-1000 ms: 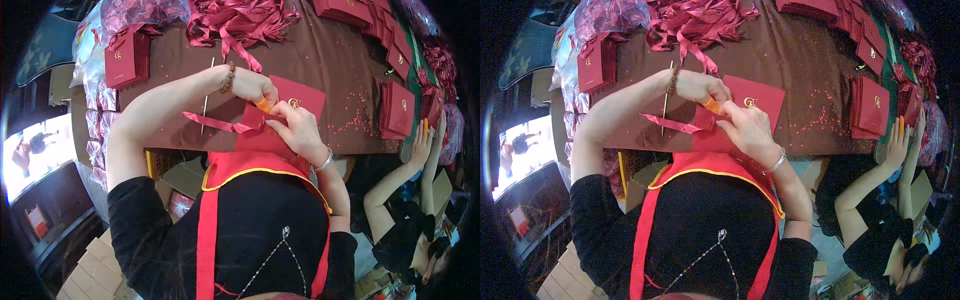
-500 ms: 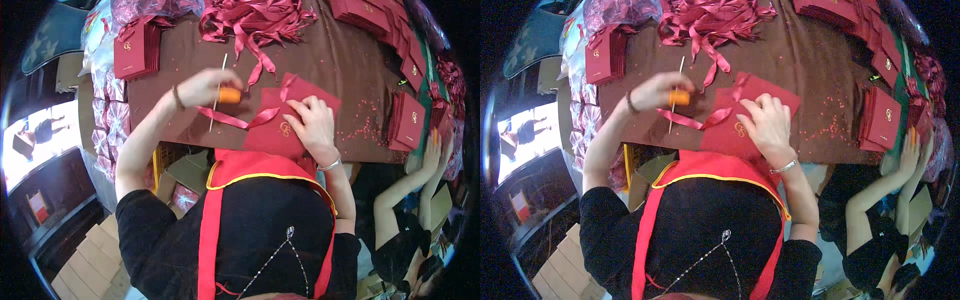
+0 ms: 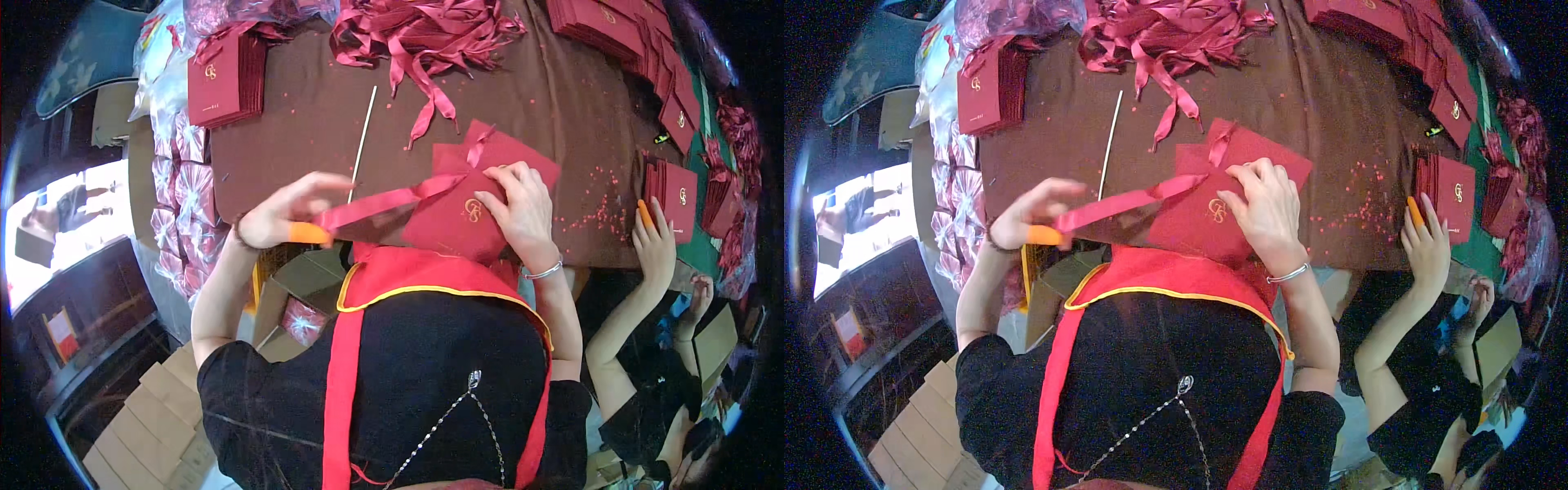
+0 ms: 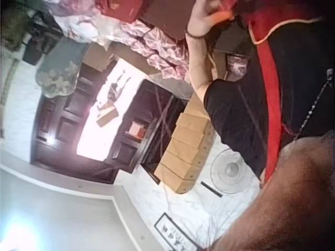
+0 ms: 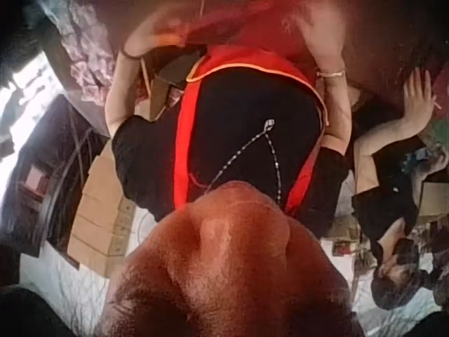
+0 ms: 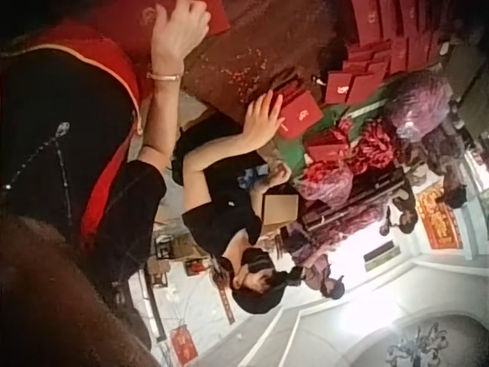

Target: The person assembles paper gift bags by threading ribbons through the holes to attach handles and stacking the finished bags on the table.

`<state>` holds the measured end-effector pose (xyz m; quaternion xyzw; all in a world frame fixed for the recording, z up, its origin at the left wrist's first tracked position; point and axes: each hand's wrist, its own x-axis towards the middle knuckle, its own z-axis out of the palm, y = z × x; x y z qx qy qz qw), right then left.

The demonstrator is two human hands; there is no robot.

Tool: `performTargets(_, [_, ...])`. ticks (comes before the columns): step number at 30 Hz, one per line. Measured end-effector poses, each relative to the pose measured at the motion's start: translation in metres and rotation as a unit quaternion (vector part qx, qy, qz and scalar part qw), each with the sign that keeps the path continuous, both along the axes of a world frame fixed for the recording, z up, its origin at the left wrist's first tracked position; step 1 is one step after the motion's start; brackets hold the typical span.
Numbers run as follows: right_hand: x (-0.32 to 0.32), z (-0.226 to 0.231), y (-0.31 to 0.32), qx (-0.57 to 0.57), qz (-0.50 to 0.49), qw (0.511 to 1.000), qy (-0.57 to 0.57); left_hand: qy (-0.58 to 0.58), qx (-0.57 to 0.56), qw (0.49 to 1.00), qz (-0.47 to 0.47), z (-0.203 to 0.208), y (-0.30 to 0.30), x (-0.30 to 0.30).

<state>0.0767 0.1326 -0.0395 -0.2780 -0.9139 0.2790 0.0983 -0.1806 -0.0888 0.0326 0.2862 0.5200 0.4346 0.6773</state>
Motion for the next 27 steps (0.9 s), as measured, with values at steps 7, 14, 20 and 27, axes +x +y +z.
performTargets(7, [-0.002, 0.002, -0.003, 0.039, 0.016, 0.999, -0.013, -0.118, 0.241, 0.944, 0.193, 0.017, 0.043, 0.033])
performTargets(14, [-0.003, 0.004, -0.011, 0.032, 0.011, 0.999, 0.002, 0.579, 0.357, 0.733, -0.009, -0.013, 0.13, 0.058])
performTargets(20, [0.01, 0.004, -0.002, -0.081, 0.022, 0.993, 0.08, 0.554, 0.189, 0.797, -0.15, -0.066, 0.147, 0.082])
performTargets(27, [0.029, 0.025, 0.013, -0.046, 0.032, 0.998, -0.018, 0.49, 0.161, 0.833, -0.2, -0.076, 0.152, 0.061])
